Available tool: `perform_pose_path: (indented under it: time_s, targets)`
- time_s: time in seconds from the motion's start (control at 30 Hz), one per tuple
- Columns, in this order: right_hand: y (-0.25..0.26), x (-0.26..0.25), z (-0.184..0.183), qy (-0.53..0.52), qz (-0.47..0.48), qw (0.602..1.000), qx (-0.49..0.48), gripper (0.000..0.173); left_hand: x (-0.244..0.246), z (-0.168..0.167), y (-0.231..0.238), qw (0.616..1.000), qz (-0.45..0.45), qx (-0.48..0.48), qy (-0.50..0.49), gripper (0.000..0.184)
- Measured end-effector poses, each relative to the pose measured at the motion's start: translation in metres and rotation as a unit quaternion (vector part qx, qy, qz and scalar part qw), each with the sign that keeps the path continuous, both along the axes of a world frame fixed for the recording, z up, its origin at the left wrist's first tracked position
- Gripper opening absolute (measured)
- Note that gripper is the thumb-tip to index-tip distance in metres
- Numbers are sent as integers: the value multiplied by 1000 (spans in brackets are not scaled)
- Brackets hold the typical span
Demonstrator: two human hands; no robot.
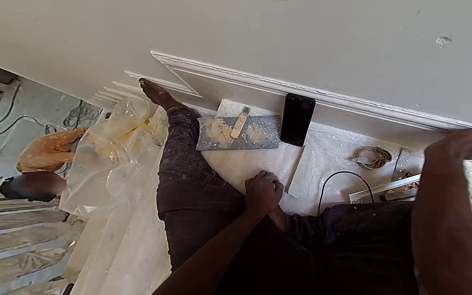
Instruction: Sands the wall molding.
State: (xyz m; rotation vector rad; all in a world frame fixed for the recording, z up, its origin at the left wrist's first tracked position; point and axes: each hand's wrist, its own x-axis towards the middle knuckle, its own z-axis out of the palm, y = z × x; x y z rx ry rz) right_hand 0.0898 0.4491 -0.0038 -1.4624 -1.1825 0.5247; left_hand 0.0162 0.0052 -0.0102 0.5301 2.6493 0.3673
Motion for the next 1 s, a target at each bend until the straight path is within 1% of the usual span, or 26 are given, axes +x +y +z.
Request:
perform_pose_path:
  time_s: [0.03,0.07,0.1,0.13,0.17,0.23,0.27,0.3,0.33,0.37,0.43,0.47,0.53,0.57,0.63,0.67,0.77,0.83,0.87,0.93,1.0]
  targets:
    - [-9,-7,0,15,15,1000,10,54,-1,1,0,1000,-1,2,-4,22]
    - [-25,-16,10,54,25,998,18,53,-1,2,0,1000,-2,4,-6,22]
    - [-37,-22,22,92,36,995,4,53,-1,2,-1,1000,-3,8,-8,22]
    - [-39,-24,28,110,35,993,-25,53,-1,2,-3,1000,-2,11,-6,22]
    - [-31,-19,29,98,27,993,-55,52,-1,1,-5,1000,0,14,-2,22]
    - [6,5,20,4,-8,992,-127,51,-1,1,-7,1000,5,13,-3,21]
    - [27,18,14,-39,-33,988,-147,51,-1,1,-6,1000,5,13,-5,21]
    - [44,28,9,-70,-53,985,-146,52,-1,1,-5,1000,4,8,-7,22]
    - [48,32,9,-76,-56,987,-133,53,-1,1,-5,1000,-3,4,-5,23]
    - [40,33,16,-65,-47,990,-120,54,-1,-1,-5,1000,-15,1,-2,25]
    - [7,21,39,-20,-7,994,-111,54,-2,-11,-6,999,-43,11,20,28]
    - [-7,11,42,-16,5,995,-100,54,-2,-16,-8,998,-53,20,35,30]
    - [-24,-10,28,-21,11,998,-50,54,-2,-22,-11,996,-61,46,56,34]
    - [-32,-18,25,-6,11,999,-48,55,-1,-22,-12,995,-60,53,56,35]
    - [-37,-26,30,85,11,992,-91,55,-2,-22,-17,995,-58,61,59,39]
    - [-31,-23,34,95,2,988,-117,54,-2,-21,-17,995,-56,63,57,41]
    - [8,9,43,2,-44,983,-180,51,0,-20,-15,995,-53,67,60,41]
    - [34,23,40,-7,-89,980,-178,50,-2,-22,-12,995,-51,60,63,39]
    - [38,25,37,-8,-93,983,-161,51,-2,-24,-10,995,-53,58,68,39]
    - [27,19,35,-8,-75,987,-142,51,0,-23,-8,995,-51,53,64,38]
    - [4,0,31,4,-53,990,-132,51,-1,-20,-8,996,-56,51,55,36]
